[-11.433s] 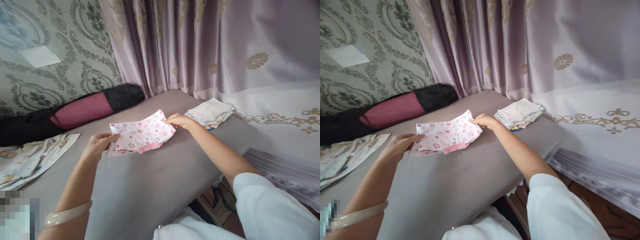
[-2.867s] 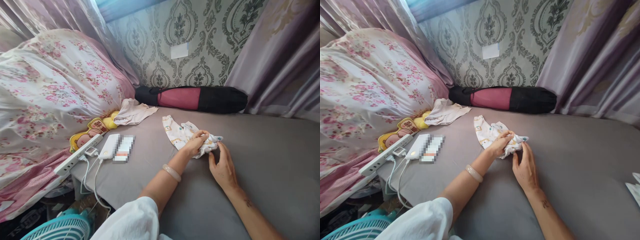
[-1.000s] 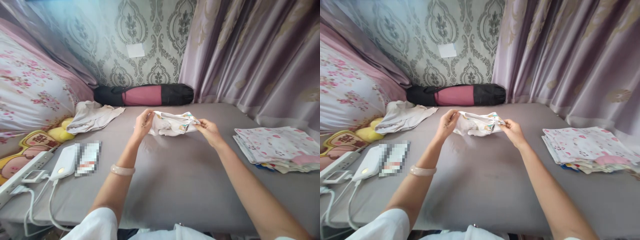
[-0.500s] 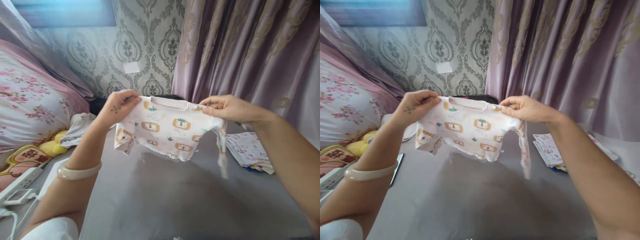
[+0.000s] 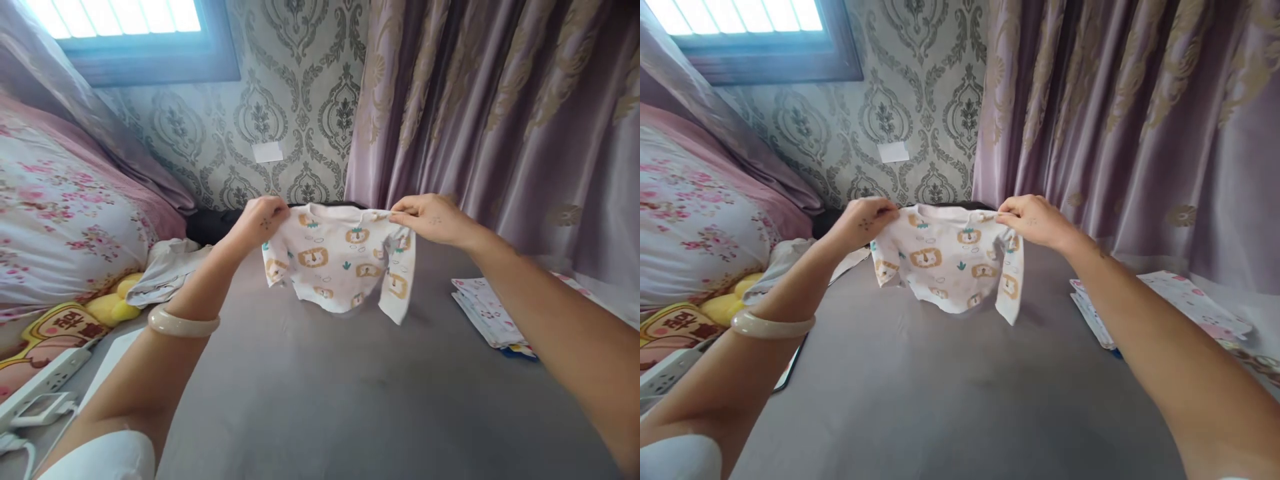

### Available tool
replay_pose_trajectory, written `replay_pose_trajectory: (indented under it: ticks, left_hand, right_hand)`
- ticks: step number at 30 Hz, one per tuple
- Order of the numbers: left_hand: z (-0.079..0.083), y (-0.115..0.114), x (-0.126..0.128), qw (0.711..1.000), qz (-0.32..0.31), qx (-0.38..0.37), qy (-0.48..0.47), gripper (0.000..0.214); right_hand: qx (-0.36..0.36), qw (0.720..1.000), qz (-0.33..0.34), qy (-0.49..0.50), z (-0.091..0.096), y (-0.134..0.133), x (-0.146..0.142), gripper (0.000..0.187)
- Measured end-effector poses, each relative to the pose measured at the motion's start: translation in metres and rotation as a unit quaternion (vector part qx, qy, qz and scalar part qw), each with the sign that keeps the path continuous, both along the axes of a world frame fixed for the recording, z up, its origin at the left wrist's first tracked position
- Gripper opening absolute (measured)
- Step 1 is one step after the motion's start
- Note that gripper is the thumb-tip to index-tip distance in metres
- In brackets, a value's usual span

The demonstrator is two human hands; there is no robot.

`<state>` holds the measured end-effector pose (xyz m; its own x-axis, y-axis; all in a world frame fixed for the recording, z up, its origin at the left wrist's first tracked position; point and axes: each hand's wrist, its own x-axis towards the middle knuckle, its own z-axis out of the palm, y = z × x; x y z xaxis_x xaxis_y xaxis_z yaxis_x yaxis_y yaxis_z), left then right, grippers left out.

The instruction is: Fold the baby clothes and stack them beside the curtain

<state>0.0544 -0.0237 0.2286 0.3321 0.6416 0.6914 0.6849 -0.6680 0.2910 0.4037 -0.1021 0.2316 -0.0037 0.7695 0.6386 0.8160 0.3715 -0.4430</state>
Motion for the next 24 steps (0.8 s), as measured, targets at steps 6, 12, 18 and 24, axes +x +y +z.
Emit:
replay_pose_trajectory:
  ticks: [6, 12, 18, 24]
  left_hand:
    - [-0.004, 0.011, 0.008, 0.992, 0.044, 0.106, -0.054, 0.018]
    - [-0.005, 0.022, 0.009, 0.993, 0.046, 0.081, -0.071, 0.014]
    - [-0.008, 0.027, 0.008, 0.992, 0.078, 0.048, -0.081, 0.014]
    - [-0.011, 0.033, 0.006, 0.985, 0.114, 0.076, -0.106, 0.018]
  right_hand:
    - [0.068, 0.996, 0.002, -0.066, 0.001, 0.012, -0.013, 0.023]
    - [0.117, 0.991, -0.014, -0.065, -0.003, 0.028, -0.017, 0.025]
    - [0.141, 0.987, -0.041, -0.062, -0.006, 0.038, -0.016, 0.028]
    - [0.11, 0.99, -0.038, -0.08, -0.018, 0.046, -0.014, 0.025]
